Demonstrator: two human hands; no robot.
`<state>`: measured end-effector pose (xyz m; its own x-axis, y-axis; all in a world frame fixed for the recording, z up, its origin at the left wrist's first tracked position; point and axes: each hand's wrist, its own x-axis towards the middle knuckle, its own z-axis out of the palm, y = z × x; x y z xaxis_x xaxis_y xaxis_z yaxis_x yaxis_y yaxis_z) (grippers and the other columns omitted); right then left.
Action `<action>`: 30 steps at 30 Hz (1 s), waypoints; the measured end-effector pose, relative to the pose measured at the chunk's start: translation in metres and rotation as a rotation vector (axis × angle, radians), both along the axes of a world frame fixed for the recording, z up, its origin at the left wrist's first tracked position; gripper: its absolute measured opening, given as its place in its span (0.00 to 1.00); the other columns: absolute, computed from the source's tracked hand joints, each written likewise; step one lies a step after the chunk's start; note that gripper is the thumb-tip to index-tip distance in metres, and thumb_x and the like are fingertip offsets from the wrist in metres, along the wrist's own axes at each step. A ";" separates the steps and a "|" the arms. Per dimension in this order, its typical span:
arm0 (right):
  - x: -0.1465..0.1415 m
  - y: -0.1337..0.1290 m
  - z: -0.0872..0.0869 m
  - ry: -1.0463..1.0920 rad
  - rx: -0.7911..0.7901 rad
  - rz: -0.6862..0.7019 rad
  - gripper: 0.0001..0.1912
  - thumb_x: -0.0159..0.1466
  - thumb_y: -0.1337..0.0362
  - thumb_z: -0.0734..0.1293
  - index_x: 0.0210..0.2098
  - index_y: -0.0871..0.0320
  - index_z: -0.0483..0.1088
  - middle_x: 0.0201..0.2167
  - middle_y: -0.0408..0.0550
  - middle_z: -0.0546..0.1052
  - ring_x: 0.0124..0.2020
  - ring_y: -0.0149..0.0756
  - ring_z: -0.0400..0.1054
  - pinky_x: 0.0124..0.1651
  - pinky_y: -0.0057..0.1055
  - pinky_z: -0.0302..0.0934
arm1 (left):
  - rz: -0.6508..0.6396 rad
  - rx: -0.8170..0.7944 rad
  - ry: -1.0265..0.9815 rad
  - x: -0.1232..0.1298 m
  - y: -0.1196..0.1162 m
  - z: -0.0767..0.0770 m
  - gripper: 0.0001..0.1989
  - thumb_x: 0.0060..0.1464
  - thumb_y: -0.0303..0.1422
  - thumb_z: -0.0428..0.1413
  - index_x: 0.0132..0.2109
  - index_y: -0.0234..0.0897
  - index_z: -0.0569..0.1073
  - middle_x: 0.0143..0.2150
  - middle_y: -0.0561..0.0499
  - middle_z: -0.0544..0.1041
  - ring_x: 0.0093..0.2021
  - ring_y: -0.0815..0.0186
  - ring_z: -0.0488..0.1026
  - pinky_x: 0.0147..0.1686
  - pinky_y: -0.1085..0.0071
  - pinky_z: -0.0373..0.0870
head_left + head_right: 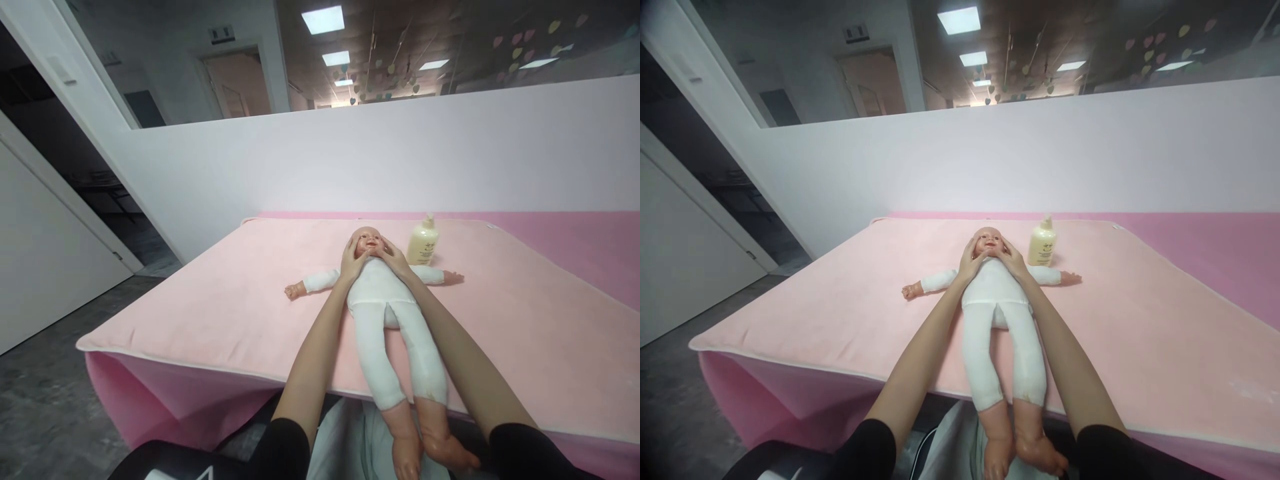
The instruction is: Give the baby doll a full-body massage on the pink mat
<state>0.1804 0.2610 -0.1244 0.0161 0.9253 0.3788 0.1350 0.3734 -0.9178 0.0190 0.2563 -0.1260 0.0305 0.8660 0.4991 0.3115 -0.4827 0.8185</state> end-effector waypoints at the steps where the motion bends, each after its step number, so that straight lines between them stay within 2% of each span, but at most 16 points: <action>1: 0.000 -0.001 0.001 -0.014 -0.004 0.013 0.44 0.52 0.43 0.70 0.62 0.57 0.61 0.62 0.50 0.63 0.62 0.44 0.59 0.66 0.40 0.52 | -0.004 -0.005 0.007 0.000 0.000 0.000 0.31 0.55 0.42 0.56 0.64 0.38 0.62 0.68 0.46 0.58 0.69 0.58 0.50 0.67 0.61 0.49; 3: -0.001 -0.004 0.005 -0.035 0.007 0.060 0.43 0.53 0.45 0.69 0.63 0.58 0.60 0.63 0.51 0.62 0.63 0.44 0.58 0.66 0.40 0.52 | -0.022 -0.004 0.015 0.000 0.000 -0.001 0.28 0.58 0.41 0.52 0.64 0.39 0.62 0.68 0.47 0.58 0.70 0.60 0.48 0.67 0.60 0.48; 7: 0.003 -0.009 0.017 -0.137 0.033 0.092 0.31 0.62 0.52 0.61 0.61 0.60 0.63 0.63 0.51 0.61 0.65 0.41 0.55 0.66 0.39 0.50 | -0.038 0.009 0.017 -0.004 -0.002 0.002 0.23 0.64 0.39 0.42 0.62 0.40 0.65 0.66 0.50 0.62 0.70 0.64 0.49 0.68 0.62 0.45; 10: 0.013 -0.015 0.041 -0.386 0.019 0.036 0.23 0.61 0.62 0.60 0.55 0.58 0.69 0.57 0.52 0.69 0.60 0.43 0.62 0.65 0.42 0.52 | -0.005 0.002 -0.037 -0.005 -0.010 0.019 0.21 0.63 0.39 0.43 0.59 0.39 0.68 0.63 0.48 0.66 0.67 0.63 0.56 0.67 0.61 0.49; 12: 0.024 -0.020 0.066 -0.491 0.032 -0.015 0.20 0.59 0.67 0.61 0.48 0.60 0.74 0.47 0.55 0.76 0.49 0.43 0.71 0.59 0.43 0.60 | 0.024 0.041 -0.163 0.001 -0.019 0.040 0.21 0.62 0.39 0.46 0.57 0.37 0.69 0.63 0.46 0.67 0.65 0.61 0.60 0.66 0.62 0.52; 14: 0.038 -0.023 0.092 -0.348 0.130 -0.084 0.20 0.60 0.68 0.57 0.48 0.61 0.73 0.41 0.55 0.78 0.39 0.38 0.74 0.49 0.40 0.68 | -0.095 0.019 -0.331 0.016 -0.031 0.064 0.20 0.62 0.37 0.45 0.57 0.38 0.69 0.61 0.46 0.68 0.63 0.62 0.62 0.64 0.63 0.57; 15: 0.047 -0.024 0.102 -0.239 0.222 -0.140 0.22 0.61 0.67 0.55 0.50 0.61 0.72 0.41 0.54 0.78 0.37 0.36 0.74 0.45 0.38 0.70 | -0.195 -0.048 -0.431 0.027 -0.036 0.076 0.20 0.63 0.37 0.43 0.57 0.38 0.68 0.60 0.46 0.70 0.61 0.63 0.65 0.61 0.63 0.60; 17: 0.069 -0.023 0.114 -0.095 0.419 -0.325 0.21 0.62 0.67 0.54 0.49 0.59 0.72 0.40 0.51 0.77 0.40 0.35 0.73 0.44 0.37 0.70 | -0.413 -0.232 -0.602 0.053 -0.046 0.093 0.21 0.64 0.37 0.39 0.60 0.38 0.65 0.58 0.45 0.72 0.58 0.63 0.69 0.59 0.62 0.65; 19: 0.094 -0.021 0.112 -0.036 0.517 -0.513 0.20 0.63 0.65 0.53 0.46 0.58 0.73 0.40 0.51 0.77 0.42 0.36 0.72 0.46 0.40 0.69 | -0.584 -0.456 -0.676 0.080 -0.050 0.102 0.21 0.64 0.37 0.41 0.58 0.37 0.66 0.59 0.45 0.71 0.57 0.63 0.70 0.58 0.63 0.66; 20: 0.105 -0.019 0.107 -0.037 0.518 -0.593 0.20 0.63 0.65 0.53 0.45 0.59 0.73 0.41 0.51 0.77 0.43 0.38 0.72 0.49 0.43 0.68 | -0.635 -0.565 -0.689 0.093 -0.050 0.104 0.20 0.63 0.37 0.42 0.57 0.36 0.67 0.60 0.44 0.70 0.58 0.62 0.70 0.57 0.63 0.67; 23: 0.128 -0.013 0.087 -0.133 0.456 -0.712 0.19 0.63 0.63 0.55 0.45 0.60 0.73 0.45 0.54 0.76 0.50 0.42 0.70 0.59 0.50 0.59 | -0.681 -0.832 -0.738 0.120 -0.039 0.105 0.20 0.63 0.37 0.41 0.53 0.33 0.70 0.60 0.41 0.69 0.56 0.62 0.71 0.55 0.64 0.70; 26: 0.126 -0.008 0.076 -0.181 0.461 -0.631 0.21 0.64 0.58 0.56 0.50 0.59 0.71 0.53 0.55 0.73 0.57 0.42 0.64 0.64 0.47 0.53 | -0.673 -0.902 -0.811 0.135 -0.024 0.106 0.25 0.64 0.40 0.36 0.52 0.31 0.71 0.61 0.40 0.68 0.56 0.62 0.71 0.53 0.67 0.71; 30: 0.100 -0.003 0.068 -0.178 0.449 -0.452 0.24 0.65 0.51 0.55 0.48 0.59 0.72 0.53 0.54 0.73 0.57 0.40 0.64 0.64 0.42 0.54 | -0.621 -0.894 -0.817 0.143 -0.010 0.112 0.37 0.62 0.49 0.26 0.54 0.31 0.71 0.59 0.38 0.70 0.56 0.58 0.70 0.53 0.62 0.71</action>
<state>0.2807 0.2579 -0.0567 0.2673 0.5936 0.7591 0.5030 0.5860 -0.6354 0.1618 0.2459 -0.0139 0.4993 0.8521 -0.1568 -0.4810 0.4231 0.7679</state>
